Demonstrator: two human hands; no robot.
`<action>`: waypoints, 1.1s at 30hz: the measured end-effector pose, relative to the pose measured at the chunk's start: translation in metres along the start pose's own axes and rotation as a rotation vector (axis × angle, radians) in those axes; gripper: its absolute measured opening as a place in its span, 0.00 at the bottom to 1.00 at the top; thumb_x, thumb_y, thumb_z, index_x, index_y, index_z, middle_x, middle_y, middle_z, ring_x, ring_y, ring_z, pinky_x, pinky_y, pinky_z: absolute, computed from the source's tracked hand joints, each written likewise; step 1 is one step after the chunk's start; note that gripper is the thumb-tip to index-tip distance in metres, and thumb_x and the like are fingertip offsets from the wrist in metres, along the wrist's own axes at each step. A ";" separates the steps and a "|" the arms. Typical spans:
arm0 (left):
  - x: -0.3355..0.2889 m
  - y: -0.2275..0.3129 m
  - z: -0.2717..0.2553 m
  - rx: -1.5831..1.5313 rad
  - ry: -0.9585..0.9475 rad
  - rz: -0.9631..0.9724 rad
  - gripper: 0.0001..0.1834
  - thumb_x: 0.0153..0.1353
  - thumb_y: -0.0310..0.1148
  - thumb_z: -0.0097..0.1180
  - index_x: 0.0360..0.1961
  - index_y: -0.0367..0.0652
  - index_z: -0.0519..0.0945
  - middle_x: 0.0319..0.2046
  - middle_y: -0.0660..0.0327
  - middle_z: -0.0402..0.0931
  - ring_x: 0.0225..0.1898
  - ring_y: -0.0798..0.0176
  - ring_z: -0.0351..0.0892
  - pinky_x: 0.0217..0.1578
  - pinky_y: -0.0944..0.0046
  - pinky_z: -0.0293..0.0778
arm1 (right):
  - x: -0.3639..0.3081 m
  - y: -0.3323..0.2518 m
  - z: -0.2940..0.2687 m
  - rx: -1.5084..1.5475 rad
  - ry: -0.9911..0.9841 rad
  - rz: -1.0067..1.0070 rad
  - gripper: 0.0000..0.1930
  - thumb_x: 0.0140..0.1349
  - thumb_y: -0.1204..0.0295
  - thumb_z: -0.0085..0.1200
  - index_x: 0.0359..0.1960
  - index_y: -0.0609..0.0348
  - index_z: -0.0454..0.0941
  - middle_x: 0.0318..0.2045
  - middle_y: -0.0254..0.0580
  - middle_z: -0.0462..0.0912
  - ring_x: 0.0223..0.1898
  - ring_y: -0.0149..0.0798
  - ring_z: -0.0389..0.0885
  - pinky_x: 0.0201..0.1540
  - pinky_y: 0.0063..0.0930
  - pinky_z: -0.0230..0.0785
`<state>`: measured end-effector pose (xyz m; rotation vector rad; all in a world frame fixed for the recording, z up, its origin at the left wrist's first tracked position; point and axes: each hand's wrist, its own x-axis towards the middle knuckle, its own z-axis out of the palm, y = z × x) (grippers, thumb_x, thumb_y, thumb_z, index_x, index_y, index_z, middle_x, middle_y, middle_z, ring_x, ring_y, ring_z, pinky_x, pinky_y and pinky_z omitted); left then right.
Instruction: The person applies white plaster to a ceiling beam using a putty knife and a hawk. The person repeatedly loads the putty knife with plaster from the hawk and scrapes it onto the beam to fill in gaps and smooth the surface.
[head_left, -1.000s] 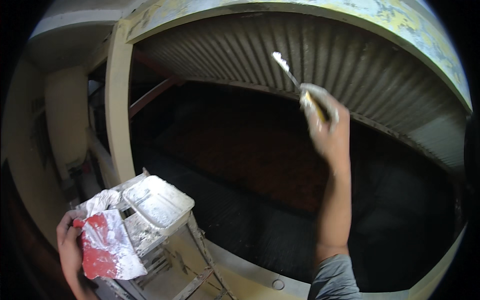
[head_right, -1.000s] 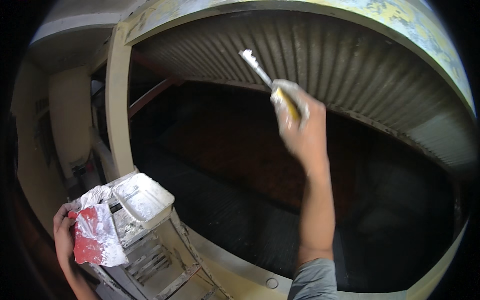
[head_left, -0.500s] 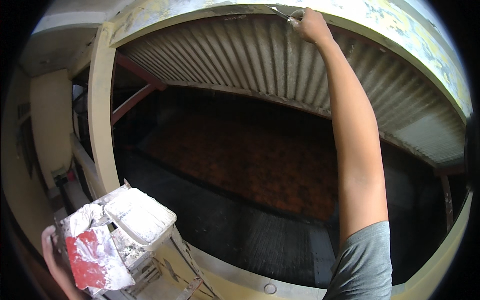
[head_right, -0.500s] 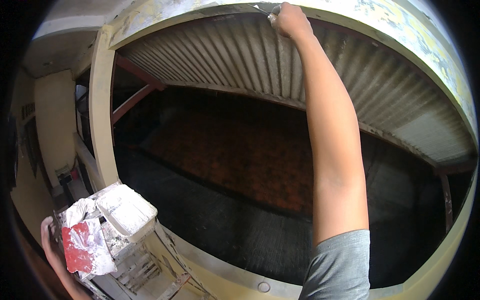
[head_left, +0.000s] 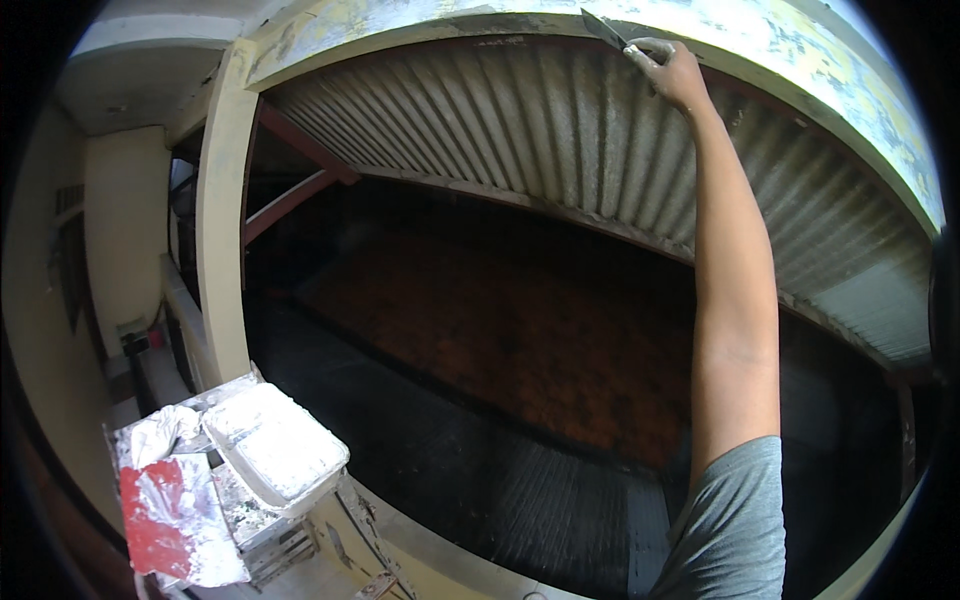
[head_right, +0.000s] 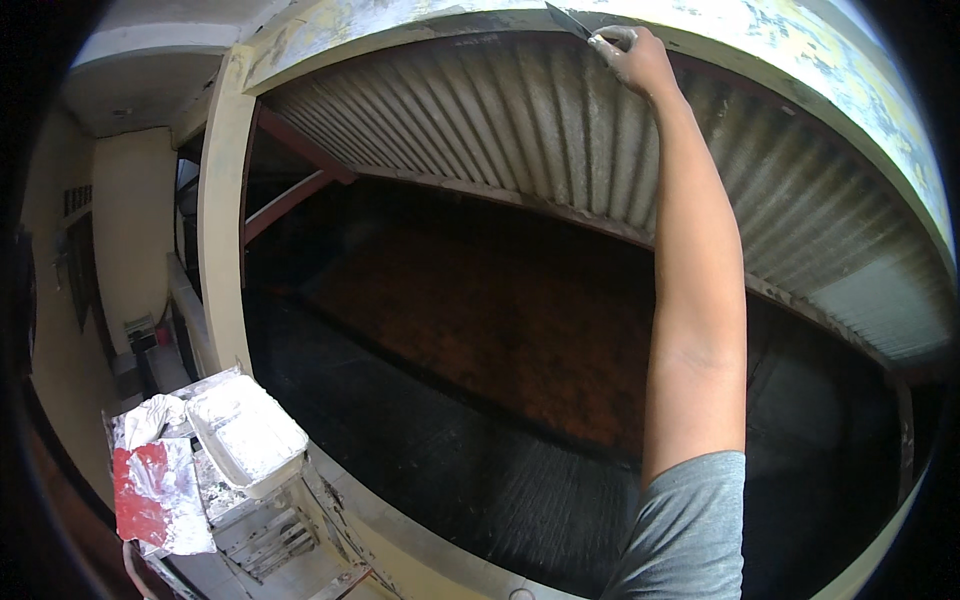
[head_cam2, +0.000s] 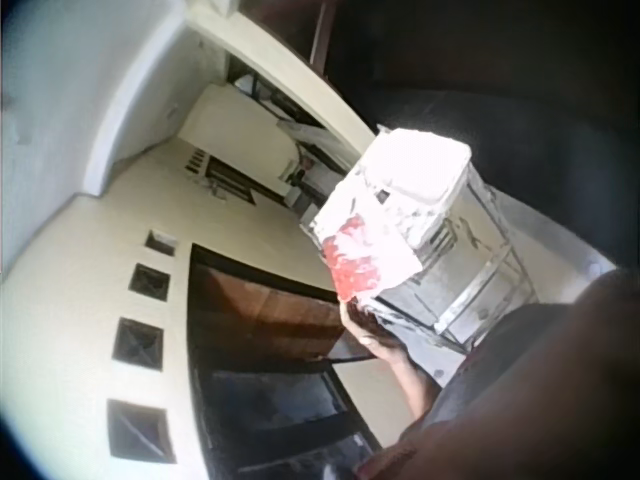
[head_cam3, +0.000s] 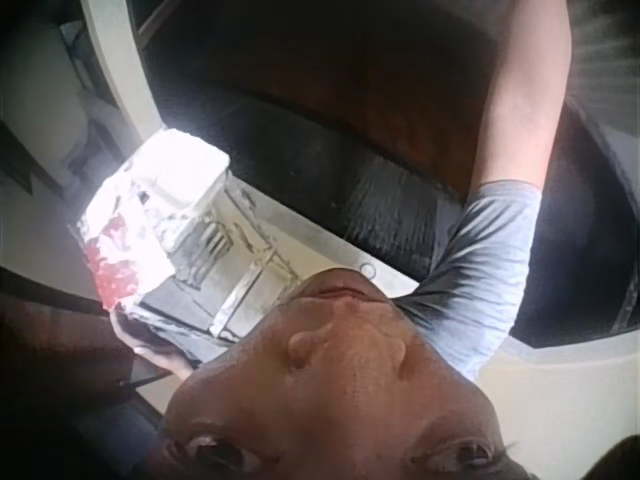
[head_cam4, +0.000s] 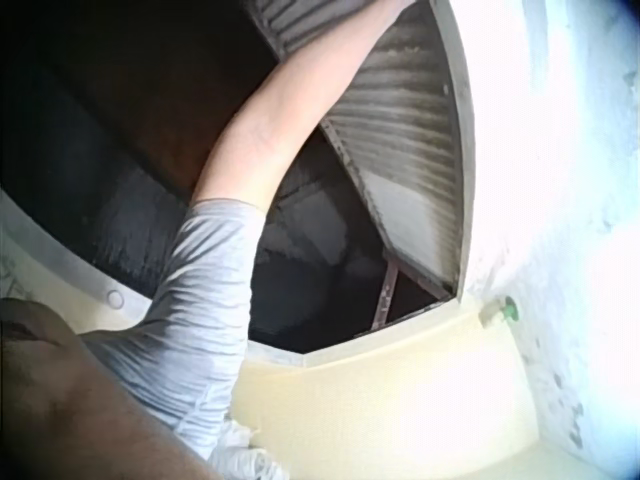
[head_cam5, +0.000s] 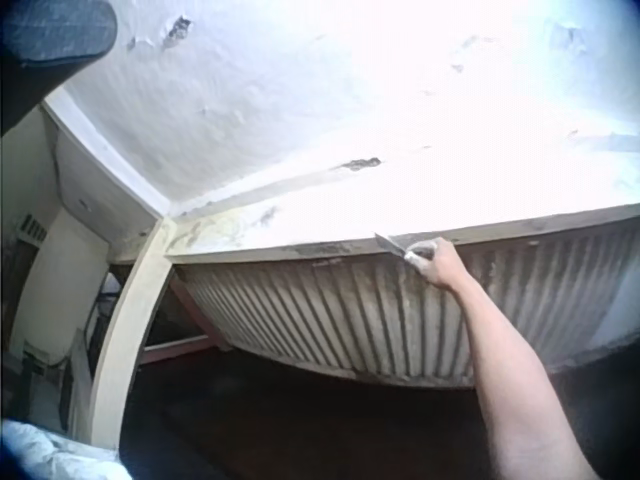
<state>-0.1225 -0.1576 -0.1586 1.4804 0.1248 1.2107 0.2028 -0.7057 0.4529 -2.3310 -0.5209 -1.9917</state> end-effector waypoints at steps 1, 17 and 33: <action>0.000 0.002 0.007 0.059 -0.012 0.028 0.49 0.74 0.69 0.29 0.75 0.32 0.59 0.74 0.47 0.60 0.75 0.46 0.56 0.76 0.47 0.48 | -0.001 0.008 0.001 0.033 -0.009 -0.001 0.19 0.65 0.57 0.65 0.51 0.54 0.88 0.44 0.49 0.90 0.47 0.47 0.88 0.54 0.37 0.76; -0.018 -0.035 0.035 0.231 0.168 0.182 0.55 0.69 0.76 0.31 0.71 0.30 0.63 0.61 0.43 0.71 0.58 0.46 0.73 0.57 0.49 0.71 | 0.029 0.079 0.018 0.073 0.091 -0.079 0.17 0.68 0.55 0.59 0.48 0.52 0.88 0.40 0.45 0.90 0.45 0.45 0.87 0.50 0.37 0.75; -0.032 -0.067 0.019 0.564 0.322 0.253 0.37 0.81 0.53 0.28 0.63 0.25 0.71 0.61 0.37 0.74 0.62 0.40 0.74 0.66 0.43 0.68 | -0.047 0.069 -0.018 0.059 0.206 -0.138 0.13 0.69 0.60 0.58 0.47 0.52 0.84 0.41 0.50 0.87 0.44 0.52 0.87 0.47 0.37 0.76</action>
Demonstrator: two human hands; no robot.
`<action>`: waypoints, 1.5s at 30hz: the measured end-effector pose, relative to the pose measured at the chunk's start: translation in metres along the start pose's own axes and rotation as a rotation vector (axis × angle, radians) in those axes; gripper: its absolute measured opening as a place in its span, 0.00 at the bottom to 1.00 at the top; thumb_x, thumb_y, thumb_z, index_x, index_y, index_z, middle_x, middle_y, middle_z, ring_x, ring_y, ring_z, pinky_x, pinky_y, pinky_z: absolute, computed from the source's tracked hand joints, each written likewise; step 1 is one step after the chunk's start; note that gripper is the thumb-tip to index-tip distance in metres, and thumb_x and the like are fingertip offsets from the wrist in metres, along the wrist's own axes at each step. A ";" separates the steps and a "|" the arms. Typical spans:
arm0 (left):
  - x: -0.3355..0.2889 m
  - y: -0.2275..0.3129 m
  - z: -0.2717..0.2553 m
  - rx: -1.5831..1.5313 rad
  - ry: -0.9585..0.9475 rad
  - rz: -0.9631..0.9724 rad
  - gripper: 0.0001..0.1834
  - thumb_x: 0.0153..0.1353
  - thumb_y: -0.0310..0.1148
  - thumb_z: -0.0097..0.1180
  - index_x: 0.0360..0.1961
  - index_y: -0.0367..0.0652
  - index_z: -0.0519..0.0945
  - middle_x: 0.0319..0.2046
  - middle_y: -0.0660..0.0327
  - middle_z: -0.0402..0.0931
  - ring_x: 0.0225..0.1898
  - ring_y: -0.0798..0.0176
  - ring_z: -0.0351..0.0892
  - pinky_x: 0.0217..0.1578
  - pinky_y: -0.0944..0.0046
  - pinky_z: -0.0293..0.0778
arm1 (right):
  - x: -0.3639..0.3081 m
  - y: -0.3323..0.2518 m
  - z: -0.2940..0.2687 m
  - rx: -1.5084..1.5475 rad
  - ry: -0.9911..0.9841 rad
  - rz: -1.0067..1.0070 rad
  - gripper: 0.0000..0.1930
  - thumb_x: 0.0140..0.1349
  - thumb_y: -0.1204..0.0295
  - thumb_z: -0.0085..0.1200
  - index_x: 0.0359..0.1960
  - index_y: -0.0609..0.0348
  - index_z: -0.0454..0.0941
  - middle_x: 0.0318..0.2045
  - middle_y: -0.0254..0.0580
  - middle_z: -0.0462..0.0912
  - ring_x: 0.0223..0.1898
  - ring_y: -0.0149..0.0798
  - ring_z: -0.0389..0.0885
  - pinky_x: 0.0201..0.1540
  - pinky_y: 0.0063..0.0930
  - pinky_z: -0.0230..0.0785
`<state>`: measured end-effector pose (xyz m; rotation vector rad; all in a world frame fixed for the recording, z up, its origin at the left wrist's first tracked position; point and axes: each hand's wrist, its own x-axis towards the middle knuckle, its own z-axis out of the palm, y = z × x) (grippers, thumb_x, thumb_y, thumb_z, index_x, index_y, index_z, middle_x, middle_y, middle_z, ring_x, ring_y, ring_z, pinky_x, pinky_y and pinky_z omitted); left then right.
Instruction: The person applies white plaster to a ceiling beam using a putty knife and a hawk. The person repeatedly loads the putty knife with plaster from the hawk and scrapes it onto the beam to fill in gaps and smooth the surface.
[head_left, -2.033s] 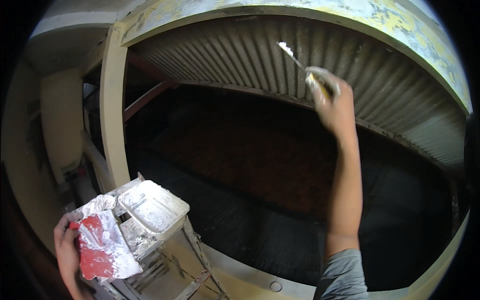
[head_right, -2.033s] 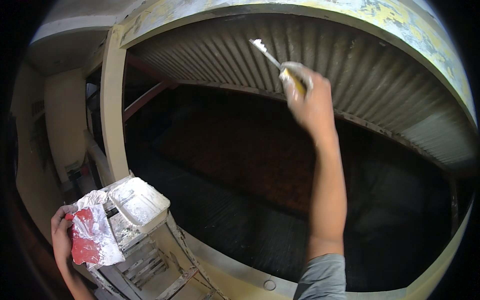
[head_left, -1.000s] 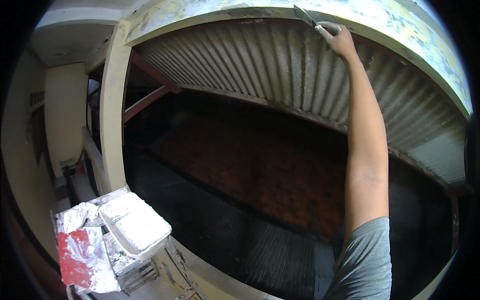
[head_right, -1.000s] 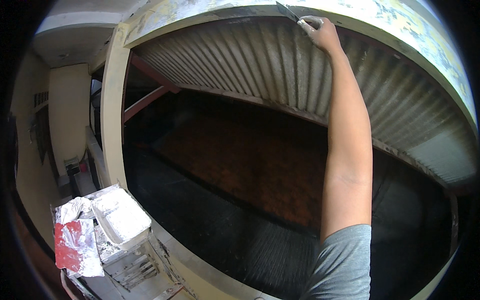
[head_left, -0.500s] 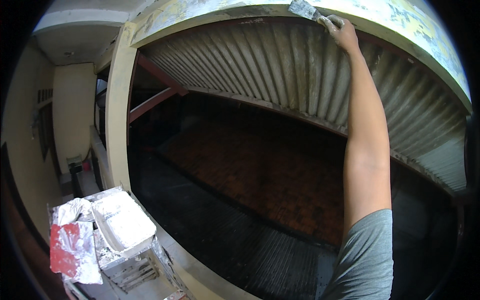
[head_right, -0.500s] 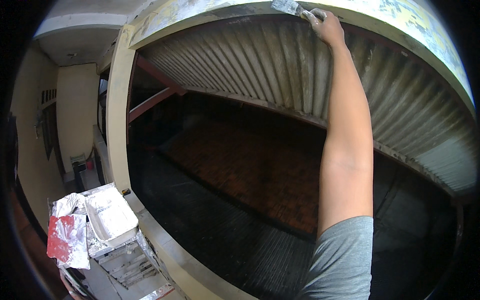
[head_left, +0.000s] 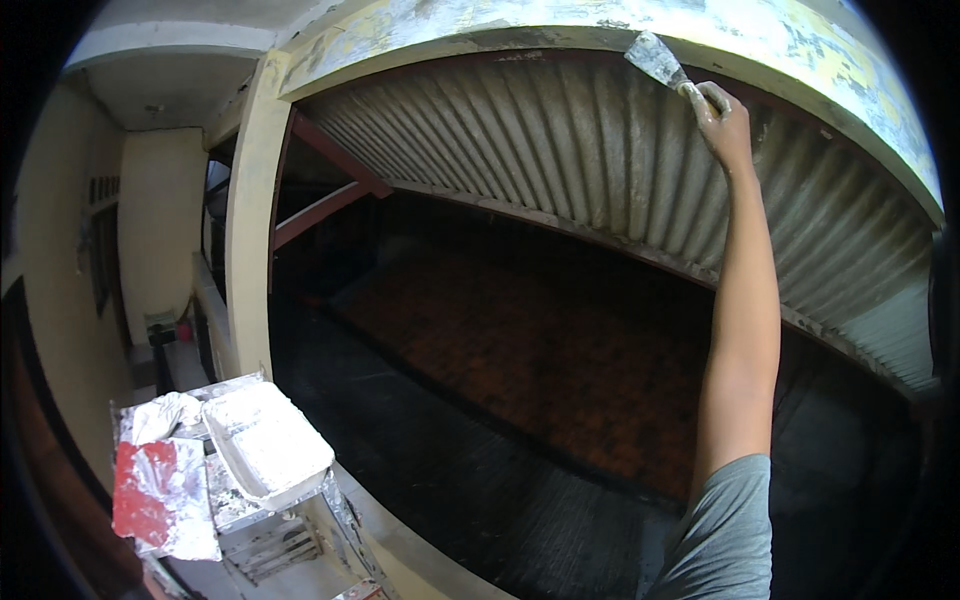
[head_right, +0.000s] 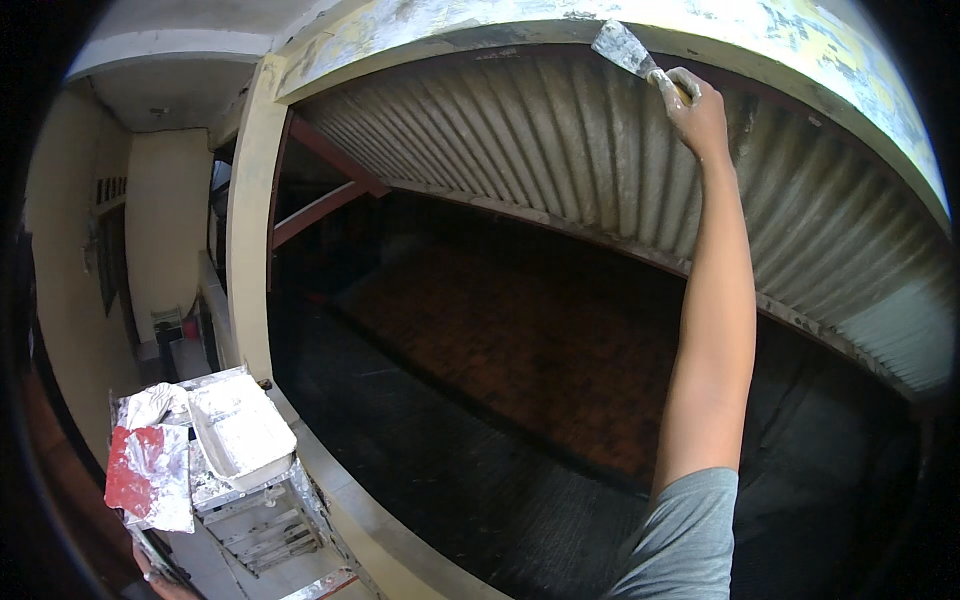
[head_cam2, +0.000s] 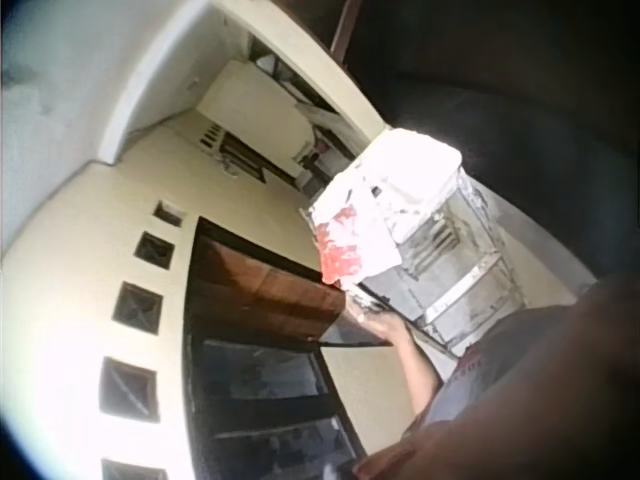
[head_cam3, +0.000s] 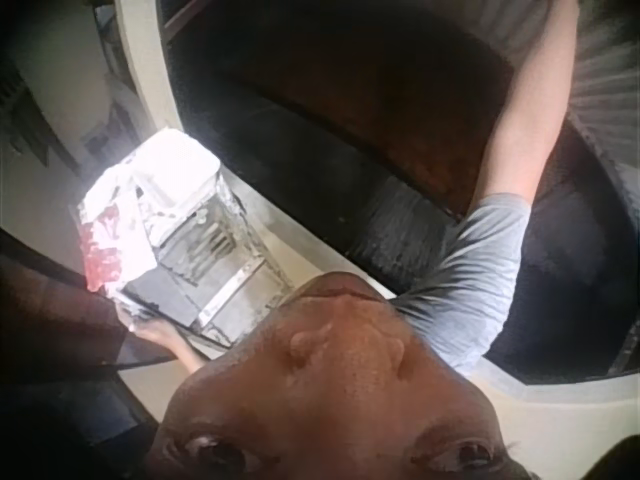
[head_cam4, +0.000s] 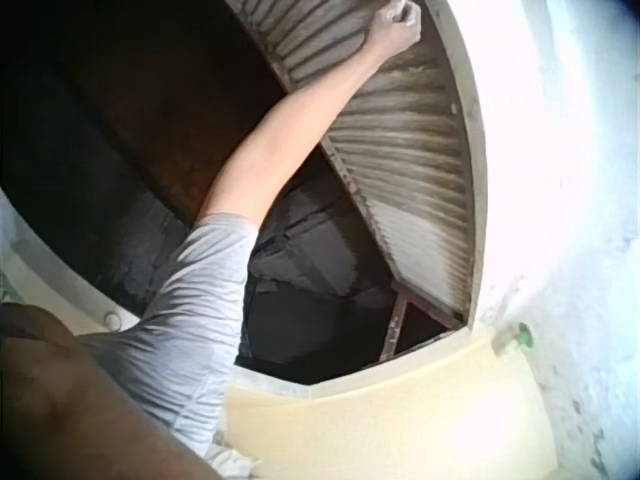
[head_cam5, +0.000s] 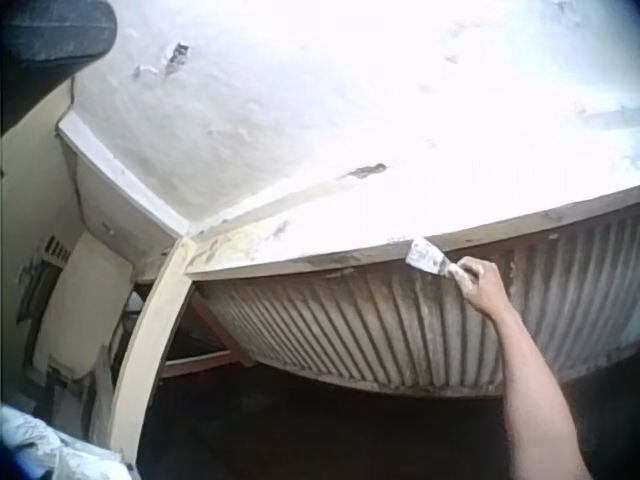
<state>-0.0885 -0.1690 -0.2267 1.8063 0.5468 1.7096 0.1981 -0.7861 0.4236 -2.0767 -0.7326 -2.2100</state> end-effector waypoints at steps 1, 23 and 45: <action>0.001 0.006 0.004 -0.014 -0.010 -0.005 0.37 0.81 0.53 0.28 0.63 0.25 0.71 0.61 0.37 0.74 0.62 0.40 0.74 0.66 0.43 0.68 | -0.006 -0.011 -0.004 0.106 0.011 0.011 0.13 0.69 0.62 0.58 0.49 0.53 0.84 0.40 0.51 0.87 0.43 0.51 0.88 0.46 0.36 0.76; 0.003 0.004 -0.007 0.011 -0.050 -0.092 0.38 0.79 0.56 0.31 0.63 0.25 0.69 0.57 0.36 0.72 0.57 0.38 0.74 0.62 0.43 0.68 | 0.041 -0.112 0.081 -0.058 0.016 0.564 0.26 0.62 0.63 0.53 0.59 0.65 0.69 0.54 0.72 0.81 0.59 0.68 0.79 0.62 0.53 0.71; 0.004 -0.015 -0.004 -0.097 -0.007 -0.068 0.35 0.80 0.52 0.30 0.63 0.25 0.69 0.55 0.36 0.73 0.55 0.37 0.75 0.61 0.42 0.68 | 0.020 -0.142 0.052 -0.080 0.205 0.425 0.16 0.70 0.61 0.51 0.48 0.63 0.74 0.39 0.69 0.85 0.46 0.68 0.85 0.52 0.53 0.74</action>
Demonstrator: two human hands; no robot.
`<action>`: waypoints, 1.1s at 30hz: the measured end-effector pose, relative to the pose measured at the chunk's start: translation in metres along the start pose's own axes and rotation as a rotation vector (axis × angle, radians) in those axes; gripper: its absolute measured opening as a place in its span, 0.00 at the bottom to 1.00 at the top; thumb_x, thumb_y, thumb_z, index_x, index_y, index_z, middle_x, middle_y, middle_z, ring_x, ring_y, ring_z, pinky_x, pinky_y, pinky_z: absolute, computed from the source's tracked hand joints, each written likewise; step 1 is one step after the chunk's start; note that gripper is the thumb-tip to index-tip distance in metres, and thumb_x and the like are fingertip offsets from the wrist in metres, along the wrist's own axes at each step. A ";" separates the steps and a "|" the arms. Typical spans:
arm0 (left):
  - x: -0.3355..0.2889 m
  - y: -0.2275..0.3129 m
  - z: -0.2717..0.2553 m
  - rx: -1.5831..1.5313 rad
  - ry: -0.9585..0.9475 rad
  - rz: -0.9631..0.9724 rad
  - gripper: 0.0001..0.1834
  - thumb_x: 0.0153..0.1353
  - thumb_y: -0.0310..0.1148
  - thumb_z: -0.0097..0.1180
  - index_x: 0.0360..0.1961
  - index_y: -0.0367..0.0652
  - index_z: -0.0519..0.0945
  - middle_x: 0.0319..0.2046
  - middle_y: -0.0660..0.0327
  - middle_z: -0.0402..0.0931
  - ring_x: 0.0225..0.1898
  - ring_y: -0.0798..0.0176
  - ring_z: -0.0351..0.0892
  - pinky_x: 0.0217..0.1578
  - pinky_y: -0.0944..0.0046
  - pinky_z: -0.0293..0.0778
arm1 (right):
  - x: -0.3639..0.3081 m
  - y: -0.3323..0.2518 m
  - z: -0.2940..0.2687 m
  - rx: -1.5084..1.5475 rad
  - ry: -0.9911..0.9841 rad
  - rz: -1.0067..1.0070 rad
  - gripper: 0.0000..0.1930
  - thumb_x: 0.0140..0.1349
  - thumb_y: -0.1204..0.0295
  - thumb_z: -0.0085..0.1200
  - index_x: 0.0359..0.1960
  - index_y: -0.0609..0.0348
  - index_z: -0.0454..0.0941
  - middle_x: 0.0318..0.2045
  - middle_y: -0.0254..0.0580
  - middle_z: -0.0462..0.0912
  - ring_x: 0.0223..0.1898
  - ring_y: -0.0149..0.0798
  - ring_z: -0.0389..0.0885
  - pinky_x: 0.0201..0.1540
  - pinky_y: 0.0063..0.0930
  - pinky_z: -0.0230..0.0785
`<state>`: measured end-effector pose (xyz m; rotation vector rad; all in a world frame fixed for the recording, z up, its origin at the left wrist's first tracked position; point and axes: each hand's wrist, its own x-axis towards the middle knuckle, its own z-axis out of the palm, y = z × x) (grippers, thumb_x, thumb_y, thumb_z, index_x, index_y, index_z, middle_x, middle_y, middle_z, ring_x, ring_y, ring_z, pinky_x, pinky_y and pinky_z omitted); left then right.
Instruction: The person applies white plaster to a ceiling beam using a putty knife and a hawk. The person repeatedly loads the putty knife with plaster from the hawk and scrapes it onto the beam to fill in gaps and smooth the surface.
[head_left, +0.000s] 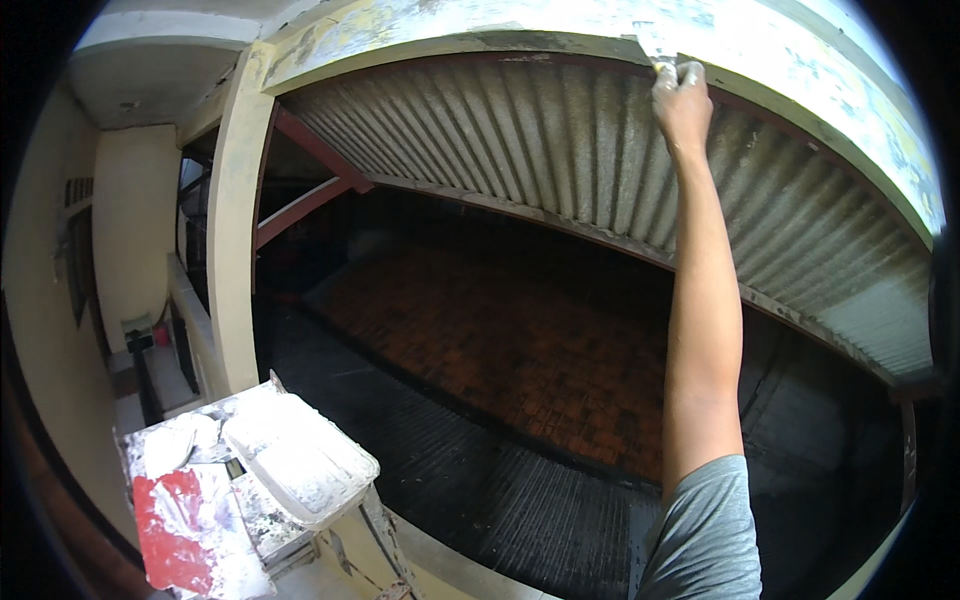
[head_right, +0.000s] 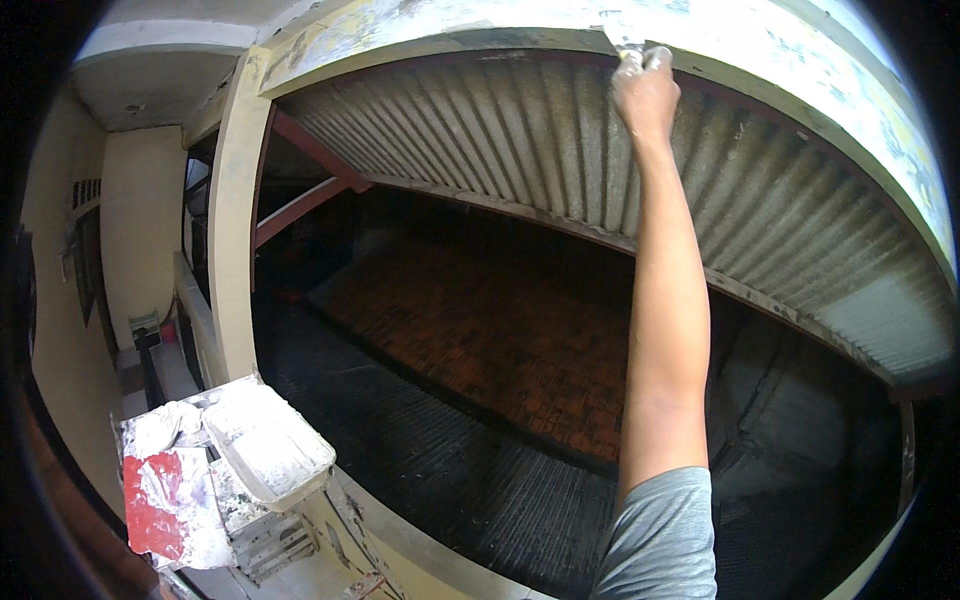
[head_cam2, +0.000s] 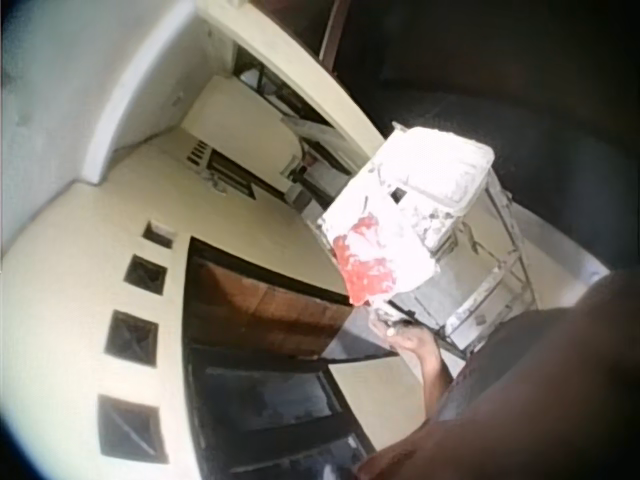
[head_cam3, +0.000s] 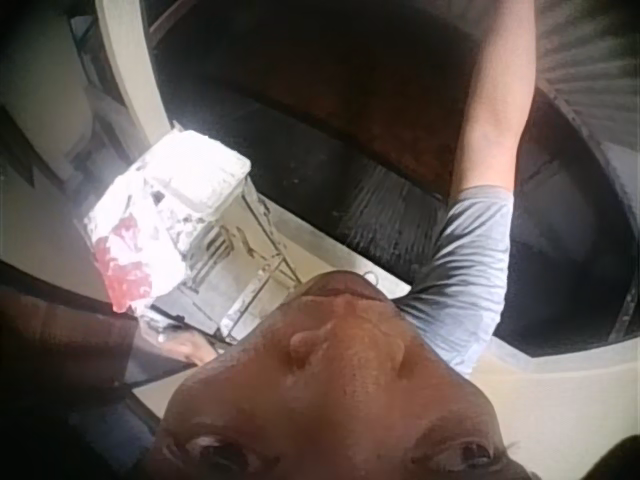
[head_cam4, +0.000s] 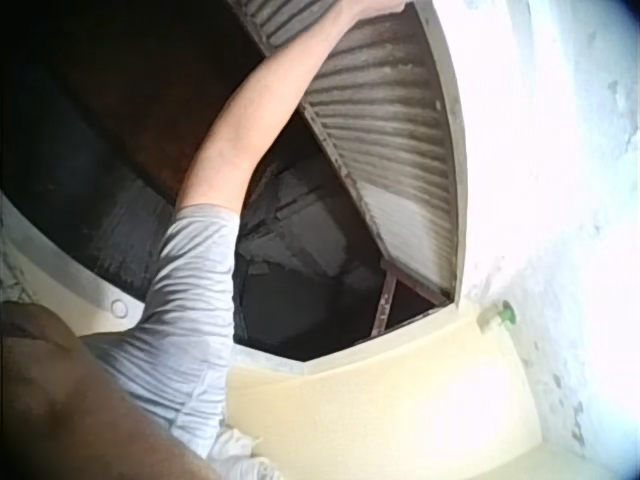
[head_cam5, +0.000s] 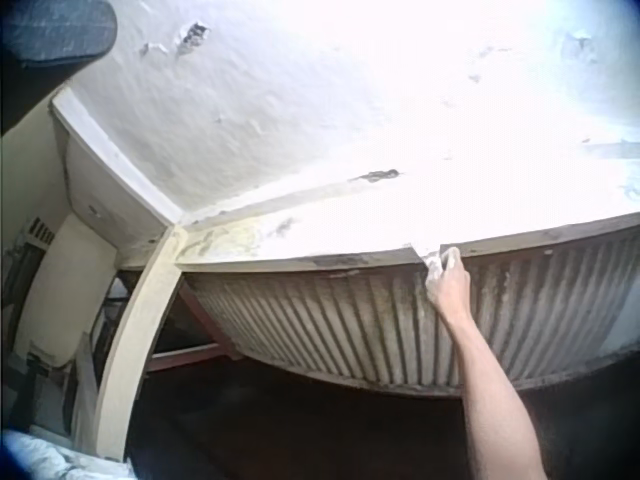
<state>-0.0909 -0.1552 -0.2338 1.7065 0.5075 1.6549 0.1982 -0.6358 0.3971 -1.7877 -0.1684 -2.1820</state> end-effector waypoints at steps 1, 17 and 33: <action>0.000 -0.001 0.000 -0.002 0.000 0.000 0.35 0.80 0.51 0.30 0.63 0.25 0.69 0.55 0.36 0.73 0.55 0.37 0.75 0.61 0.42 0.68 | 0.004 -0.005 0.007 0.002 -0.044 0.054 0.18 0.70 0.61 0.51 0.52 0.63 0.73 0.44 0.71 0.84 0.50 0.69 0.83 0.55 0.53 0.73; 0.000 -0.009 0.004 -0.036 -0.004 0.017 0.32 0.81 0.47 0.31 0.63 0.25 0.70 0.57 0.37 0.74 0.58 0.40 0.75 0.63 0.44 0.69 | -0.039 0.013 -0.002 0.006 -0.024 0.012 0.14 0.71 0.64 0.52 0.46 0.63 0.71 0.35 0.68 0.85 0.43 0.68 0.85 0.47 0.54 0.74; -0.006 -0.002 0.002 -0.022 0.022 0.047 0.28 0.82 0.43 0.34 0.63 0.26 0.71 0.60 0.39 0.74 0.60 0.42 0.75 0.64 0.45 0.69 | -0.027 0.064 0.103 0.089 -0.095 -0.044 0.17 0.74 0.64 0.47 0.59 0.57 0.62 0.41 0.72 0.83 0.45 0.76 0.80 0.45 0.65 0.68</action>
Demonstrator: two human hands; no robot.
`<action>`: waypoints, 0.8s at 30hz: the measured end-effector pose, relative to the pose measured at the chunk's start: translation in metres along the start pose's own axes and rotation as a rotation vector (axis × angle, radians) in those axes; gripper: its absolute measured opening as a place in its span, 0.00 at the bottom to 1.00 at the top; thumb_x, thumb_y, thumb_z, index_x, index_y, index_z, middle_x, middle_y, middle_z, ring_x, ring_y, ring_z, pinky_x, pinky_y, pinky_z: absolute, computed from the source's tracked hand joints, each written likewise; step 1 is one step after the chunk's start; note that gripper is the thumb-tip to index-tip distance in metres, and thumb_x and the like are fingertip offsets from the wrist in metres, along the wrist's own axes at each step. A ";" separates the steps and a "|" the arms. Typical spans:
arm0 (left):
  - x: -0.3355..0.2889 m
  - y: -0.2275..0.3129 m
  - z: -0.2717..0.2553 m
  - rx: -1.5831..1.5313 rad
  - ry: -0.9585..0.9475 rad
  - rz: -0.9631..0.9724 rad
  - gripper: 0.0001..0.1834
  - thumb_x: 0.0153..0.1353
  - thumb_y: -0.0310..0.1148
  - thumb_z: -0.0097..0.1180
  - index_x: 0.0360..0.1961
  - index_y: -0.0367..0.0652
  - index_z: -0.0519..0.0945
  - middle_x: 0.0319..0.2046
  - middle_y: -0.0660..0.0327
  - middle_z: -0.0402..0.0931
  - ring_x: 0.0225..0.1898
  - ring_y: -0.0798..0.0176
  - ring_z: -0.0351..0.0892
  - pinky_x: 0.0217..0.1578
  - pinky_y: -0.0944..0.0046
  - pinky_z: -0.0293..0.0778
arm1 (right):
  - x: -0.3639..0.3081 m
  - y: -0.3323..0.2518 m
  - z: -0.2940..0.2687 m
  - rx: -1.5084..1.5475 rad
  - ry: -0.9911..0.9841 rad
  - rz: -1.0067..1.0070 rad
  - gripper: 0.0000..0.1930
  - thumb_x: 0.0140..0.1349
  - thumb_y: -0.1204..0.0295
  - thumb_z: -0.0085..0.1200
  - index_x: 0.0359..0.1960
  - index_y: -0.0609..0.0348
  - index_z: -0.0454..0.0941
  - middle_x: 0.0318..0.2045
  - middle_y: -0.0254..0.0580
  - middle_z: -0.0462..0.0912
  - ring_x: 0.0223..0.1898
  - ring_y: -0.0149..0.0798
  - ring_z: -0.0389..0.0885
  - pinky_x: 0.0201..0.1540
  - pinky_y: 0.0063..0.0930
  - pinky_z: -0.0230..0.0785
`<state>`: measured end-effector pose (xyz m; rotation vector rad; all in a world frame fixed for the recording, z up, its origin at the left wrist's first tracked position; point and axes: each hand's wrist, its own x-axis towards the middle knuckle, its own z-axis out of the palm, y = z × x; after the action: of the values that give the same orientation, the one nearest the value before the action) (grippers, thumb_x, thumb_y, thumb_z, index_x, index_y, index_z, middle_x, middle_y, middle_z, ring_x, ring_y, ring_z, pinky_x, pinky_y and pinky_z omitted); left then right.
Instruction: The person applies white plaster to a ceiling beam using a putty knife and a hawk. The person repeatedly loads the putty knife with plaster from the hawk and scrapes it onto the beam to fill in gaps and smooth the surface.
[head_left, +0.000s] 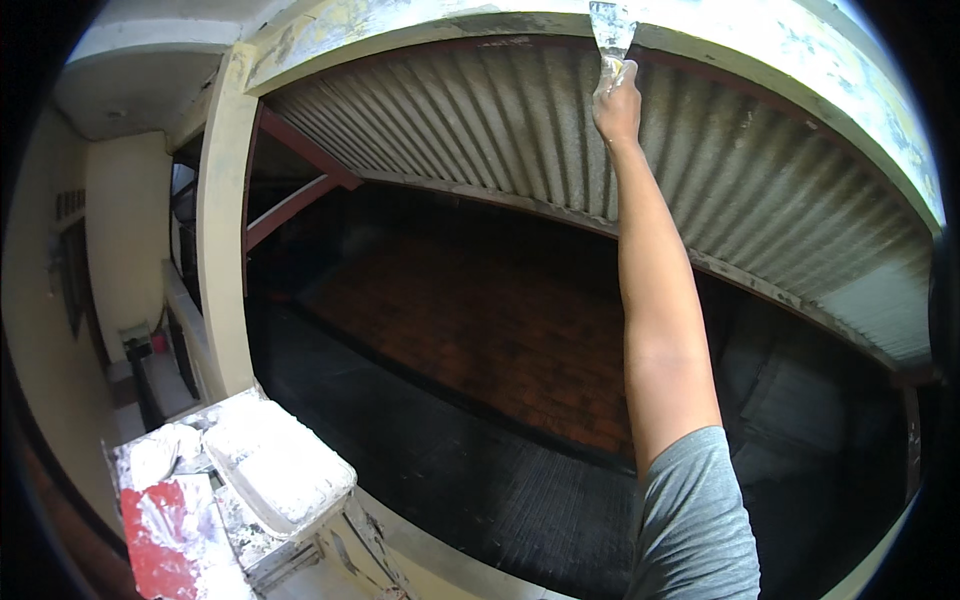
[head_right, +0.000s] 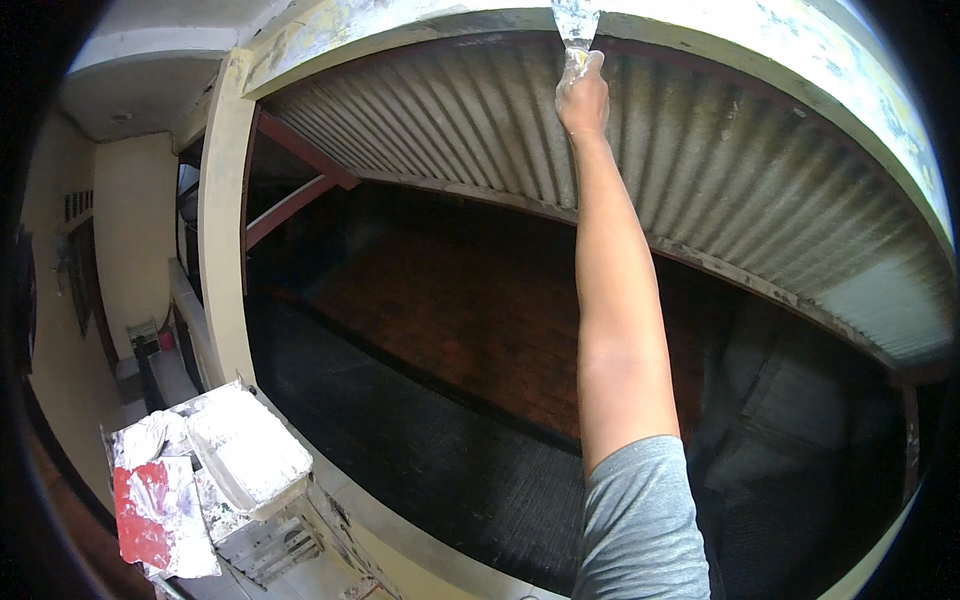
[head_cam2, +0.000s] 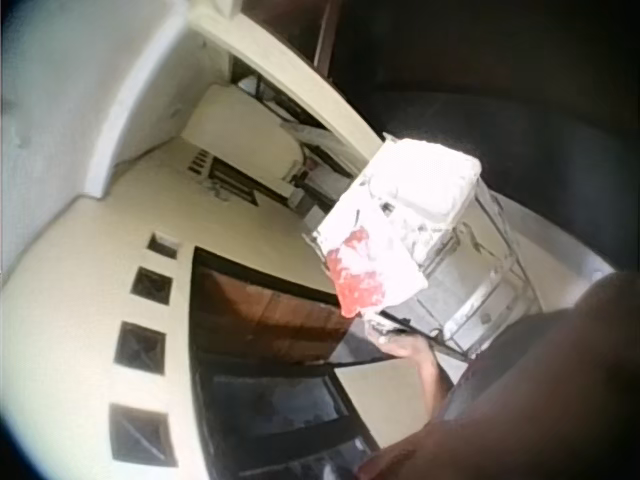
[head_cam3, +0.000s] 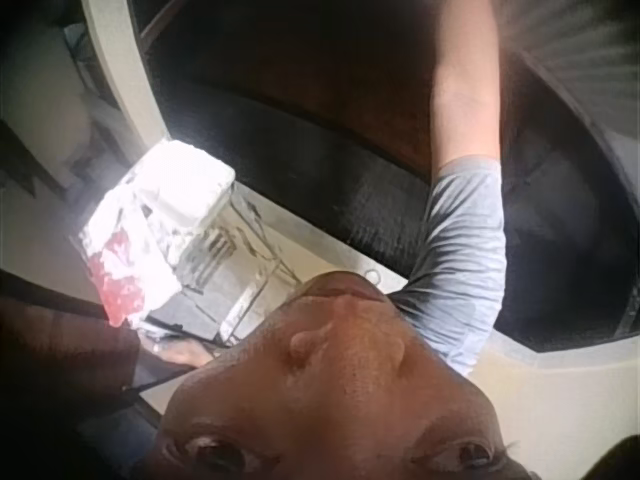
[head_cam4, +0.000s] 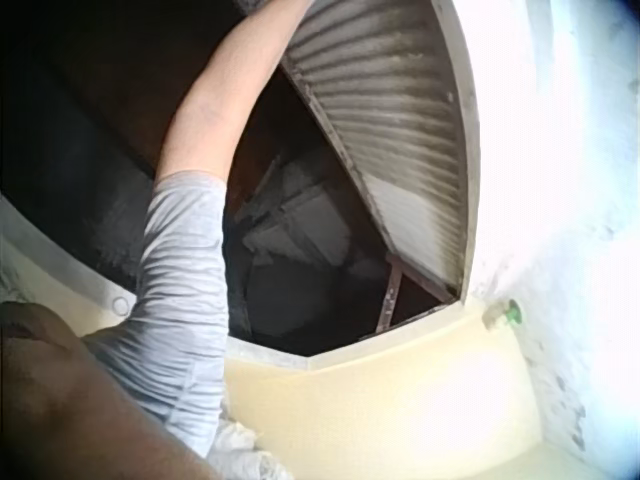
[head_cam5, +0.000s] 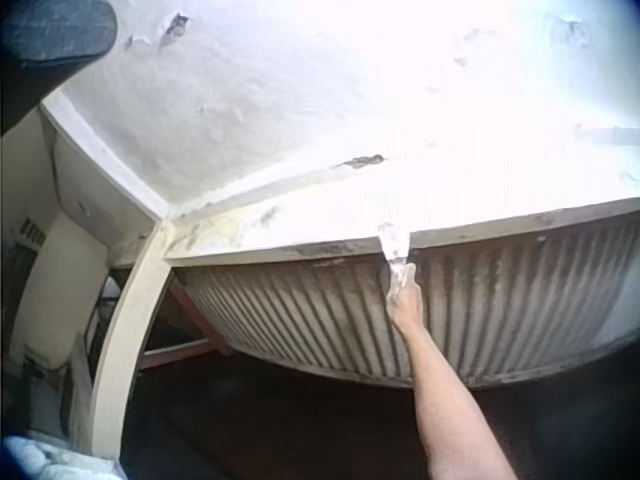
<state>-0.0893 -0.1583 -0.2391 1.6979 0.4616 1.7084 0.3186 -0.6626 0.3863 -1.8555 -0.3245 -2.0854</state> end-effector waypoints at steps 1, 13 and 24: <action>0.000 0.003 0.001 0.011 -0.002 -0.002 0.28 0.81 0.43 0.35 0.63 0.26 0.71 0.60 0.38 0.74 0.60 0.42 0.75 0.64 0.45 0.70 | 0.000 0.009 0.009 0.002 0.005 0.003 0.17 0.74 0.64 0.47 0.59 0.57 0.62 0.41 0.72 0.83 0.45 0.76 0.80 0.45 0.65 0.68; -0.006 -0.019 -0.006 0.192 -0.054 0.036 0.29 0.70 0.39 0.57 0.64 0.28 0.71 0.60 0.39 0.74 0.59 0.42 0.77 0.62 0.44 0.72 | 0.040 0.058 0.082 0.383 0.140 -0.072 0.18 0.80 0.56 0.39 0.52 0.61 0.67 0.41 0.67 0.78 0.45 0.73 0.75 0.48 0.60 0.66; -0.004 -0.004 0.001 0.120 0.041 -0.109 0.33 0.75 0.49 0.43 0.64 0.28 0.72 0.59 0.40 0.76 0.58 0.44 0.77 0.61 0.44 0.73 | 0.066 0.075 0.085 0.259 0.131 0.012 0.21 0.77 0.53 0.41 0.57 0.57 0.70 0.44 0.73 0.81 0.51 0.76 0.76 0.52 0.64 0.66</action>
<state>-0.0877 -0.1584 -0.2442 1.6906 0.6760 1.6683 0.4187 -0.7050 0.4587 -1.5615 -0.5217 -2.0353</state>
